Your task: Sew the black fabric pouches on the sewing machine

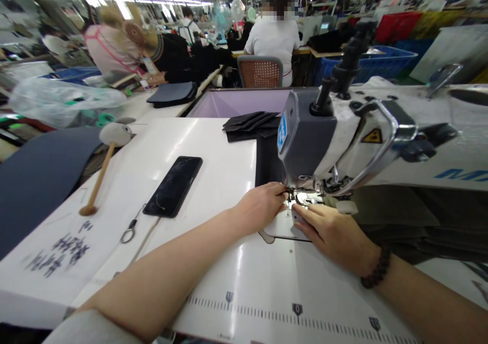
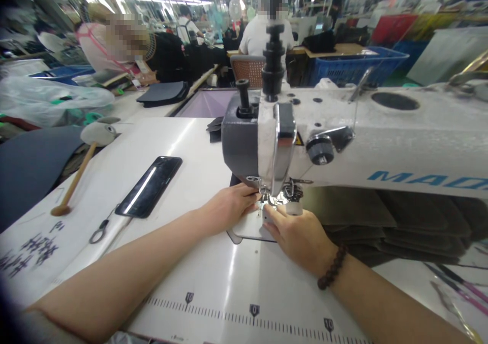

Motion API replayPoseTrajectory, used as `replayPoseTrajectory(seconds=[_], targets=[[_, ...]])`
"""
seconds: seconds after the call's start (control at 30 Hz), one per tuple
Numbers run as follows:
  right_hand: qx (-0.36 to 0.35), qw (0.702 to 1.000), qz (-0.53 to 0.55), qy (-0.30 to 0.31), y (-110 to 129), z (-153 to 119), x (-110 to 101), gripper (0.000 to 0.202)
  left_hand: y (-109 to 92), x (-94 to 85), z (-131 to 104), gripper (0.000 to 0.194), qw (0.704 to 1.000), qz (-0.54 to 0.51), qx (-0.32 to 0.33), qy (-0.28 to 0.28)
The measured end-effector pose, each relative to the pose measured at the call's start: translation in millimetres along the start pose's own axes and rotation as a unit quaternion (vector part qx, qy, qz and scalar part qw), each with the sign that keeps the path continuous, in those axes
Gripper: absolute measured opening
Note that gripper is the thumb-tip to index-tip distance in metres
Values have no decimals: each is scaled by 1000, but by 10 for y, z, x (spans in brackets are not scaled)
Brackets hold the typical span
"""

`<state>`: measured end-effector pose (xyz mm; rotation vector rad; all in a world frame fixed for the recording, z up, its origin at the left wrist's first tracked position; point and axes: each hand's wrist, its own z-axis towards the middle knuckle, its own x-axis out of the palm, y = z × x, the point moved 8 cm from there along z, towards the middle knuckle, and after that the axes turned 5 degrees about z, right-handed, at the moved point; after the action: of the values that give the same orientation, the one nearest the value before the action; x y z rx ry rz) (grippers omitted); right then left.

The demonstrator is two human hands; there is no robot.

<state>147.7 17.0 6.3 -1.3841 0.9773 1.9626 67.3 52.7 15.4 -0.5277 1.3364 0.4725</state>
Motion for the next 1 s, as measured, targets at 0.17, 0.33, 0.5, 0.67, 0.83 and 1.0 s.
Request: replayPoseTrajectory(seconds=[0.17, 0.33, 0.5, 0.67, 0.83, 1.0], targets=[[-2, 1000, 6, 0, 2, -2, -3, 28, 30, 7, 5, 21, 1000, 1, -2, -5], [-8, 1000, 0, -9, 19, 0, -32, 27, -24, -30, -25, 24, 998, 41, -29, 36], [-51, 998, 9, -29, 77, -42, -108, 29, -340, -38, -161, 31, 989, 78, -16, 122], [-92, 995, 24, -22, 163, -88, -183, 29, -520, -5, -245, 24, 983, 61, 38, 172], [-163, 986, -4, -22, 355, -135, -237, 34, -586, -50, -270, 9, 980, 42, 93, 172], [-191, 981, -2, -33, 447, -167, -266, 34, -627, -28, -287, 11, 981, 43, 100, 160]])
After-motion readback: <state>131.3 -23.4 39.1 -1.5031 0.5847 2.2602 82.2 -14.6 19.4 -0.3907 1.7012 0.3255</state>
